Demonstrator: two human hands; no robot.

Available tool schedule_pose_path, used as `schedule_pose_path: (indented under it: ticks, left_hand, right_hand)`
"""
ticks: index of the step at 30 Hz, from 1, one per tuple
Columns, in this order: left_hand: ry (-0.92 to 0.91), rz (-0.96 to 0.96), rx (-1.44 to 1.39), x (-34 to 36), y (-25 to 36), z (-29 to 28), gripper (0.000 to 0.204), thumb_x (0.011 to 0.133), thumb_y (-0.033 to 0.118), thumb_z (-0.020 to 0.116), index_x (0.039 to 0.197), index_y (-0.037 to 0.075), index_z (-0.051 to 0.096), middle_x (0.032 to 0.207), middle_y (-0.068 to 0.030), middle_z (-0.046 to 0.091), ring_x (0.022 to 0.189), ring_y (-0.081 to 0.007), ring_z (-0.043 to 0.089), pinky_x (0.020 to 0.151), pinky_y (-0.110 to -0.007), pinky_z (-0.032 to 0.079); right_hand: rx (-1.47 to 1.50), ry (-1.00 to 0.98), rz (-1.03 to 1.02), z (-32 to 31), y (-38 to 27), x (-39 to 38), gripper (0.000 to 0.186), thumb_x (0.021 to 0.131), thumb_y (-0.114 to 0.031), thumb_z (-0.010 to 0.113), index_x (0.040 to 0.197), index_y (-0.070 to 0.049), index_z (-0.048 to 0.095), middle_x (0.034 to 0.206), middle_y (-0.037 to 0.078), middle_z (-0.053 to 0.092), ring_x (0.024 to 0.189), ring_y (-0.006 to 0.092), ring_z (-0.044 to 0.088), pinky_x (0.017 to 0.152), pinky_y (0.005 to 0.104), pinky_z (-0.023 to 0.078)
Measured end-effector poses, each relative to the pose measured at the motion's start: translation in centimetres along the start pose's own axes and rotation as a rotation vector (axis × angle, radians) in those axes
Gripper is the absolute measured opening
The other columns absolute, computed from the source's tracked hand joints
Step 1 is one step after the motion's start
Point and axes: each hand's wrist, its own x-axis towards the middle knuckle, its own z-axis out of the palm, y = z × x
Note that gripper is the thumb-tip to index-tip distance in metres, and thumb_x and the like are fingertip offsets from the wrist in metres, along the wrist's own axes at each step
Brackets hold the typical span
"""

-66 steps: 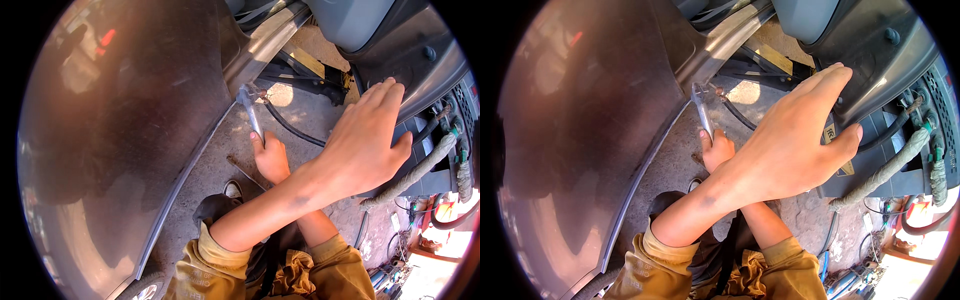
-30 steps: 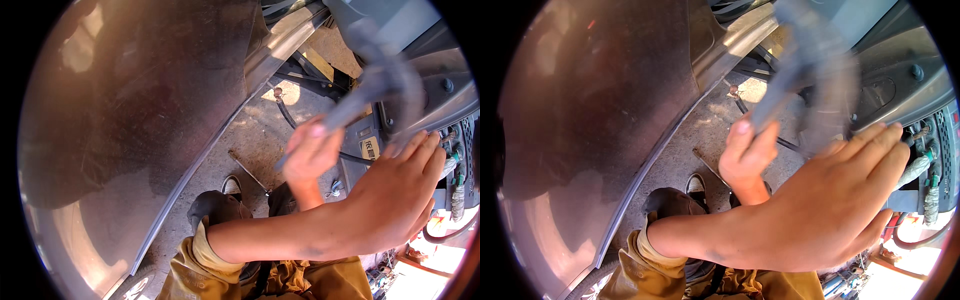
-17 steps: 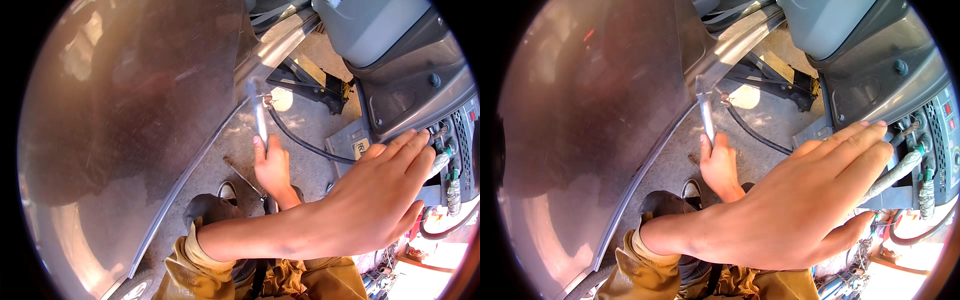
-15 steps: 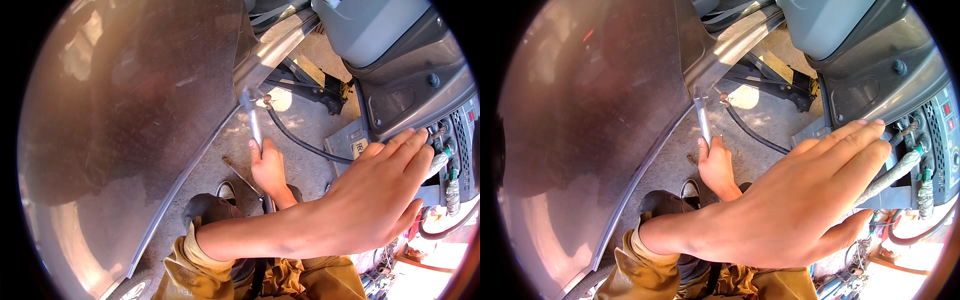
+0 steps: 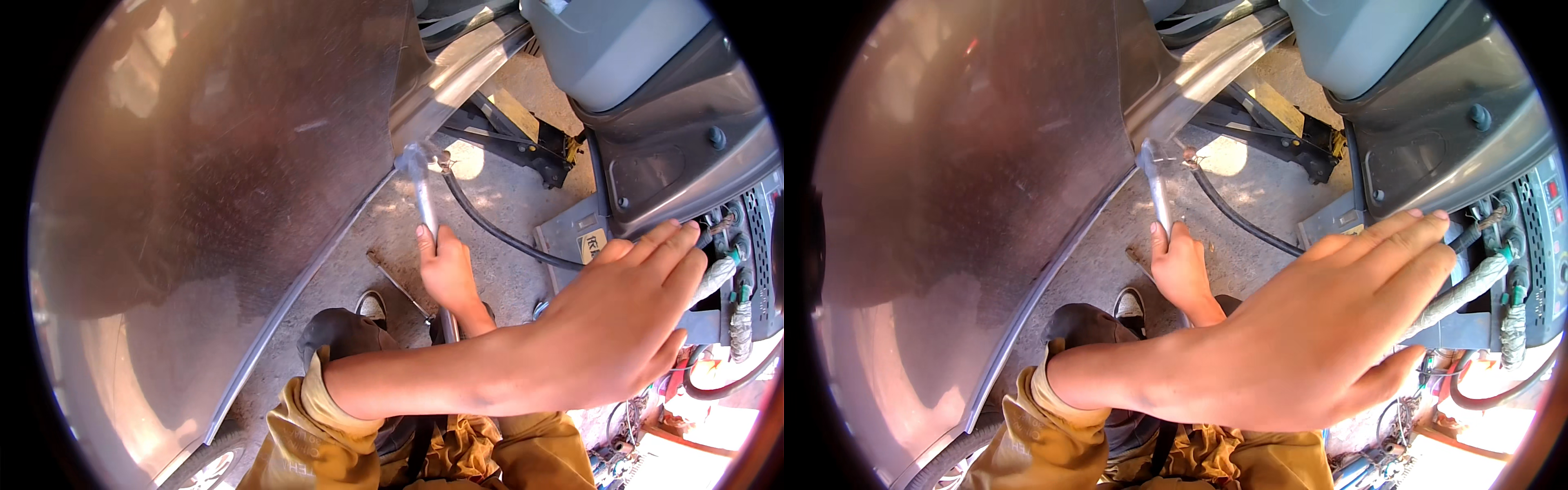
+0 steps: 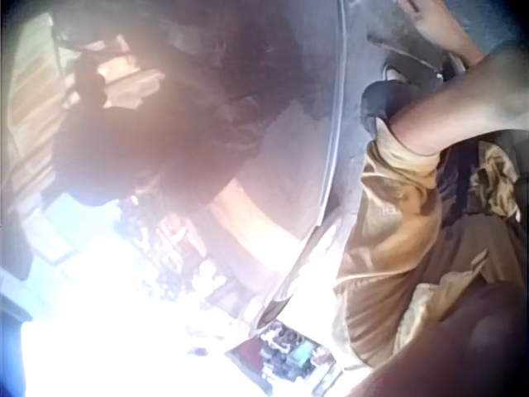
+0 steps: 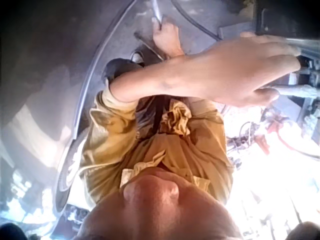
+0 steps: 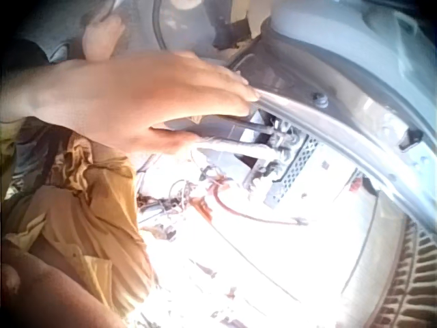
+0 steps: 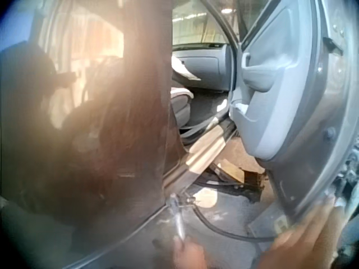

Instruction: The person uses a hammer and a metal chisel to tap and pry along the seam of a car's rear bumper and body panel. They repeatedly strike the metal to adjust alignment and occasionally inspect the gap with their fingers.

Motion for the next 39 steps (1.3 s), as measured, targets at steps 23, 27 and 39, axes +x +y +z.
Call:
schedule_pose_path:
  ticks: [23,27,39]
  left_hand:
    - [-0.030,-0.036,0.085,-0.8,0.4,0.3,0.054,0.088,0.012,0.061,0.129,-0.016,0.041,0.140,-0.0378,0.043,0.134,-0.0479,0.043,0.104,-0.050,0.039]
    - [-0.057,-0.059,0.074,-0.6,0.5,0.4,0.054,0.088,0.013,0.062,0.130,-0.016,0.041,0.141,-0.0376,0.042,0.136,-0.0478,0.042,0.105,-0.050,0.038]
    - [-0.104,-0.052,0.037,-0.3,0.4,0.8,0.059,0.088,0.014,0.063,0.133,-0.015,0.040,0.144,-0.0371,0.040,0.138,-0.0484,0.039,0.108,-0.051,0.036]
  right_hand:
    - [0.424,0.100,0.030,-1.5,-1.4,2.6,0.041,0.105,-0.041,0.052,0.087,-0.005,0.050,0.062,0.002,0.052,0.051,0.0091,0.049,0.044,0.0296,0.038]
    - [0.295,0.177,-0.168,-1.5,-0.6,3.1,0.041,0.105,-0.041,0.052,0.088,-0.004,0.050,0.062,0.004,0.054,0.050,0.0109,0.050,0.046,0.0315,0.041]
    - [0.239,0.057,-0.139,-3.5,-0.1,4.0,0.041,0.104,-0.040,0.054,0.097,0.000,0.056,0.068,0.015,0.060,0.057,0.0235,0.058,0.056,0.0402,0.046]
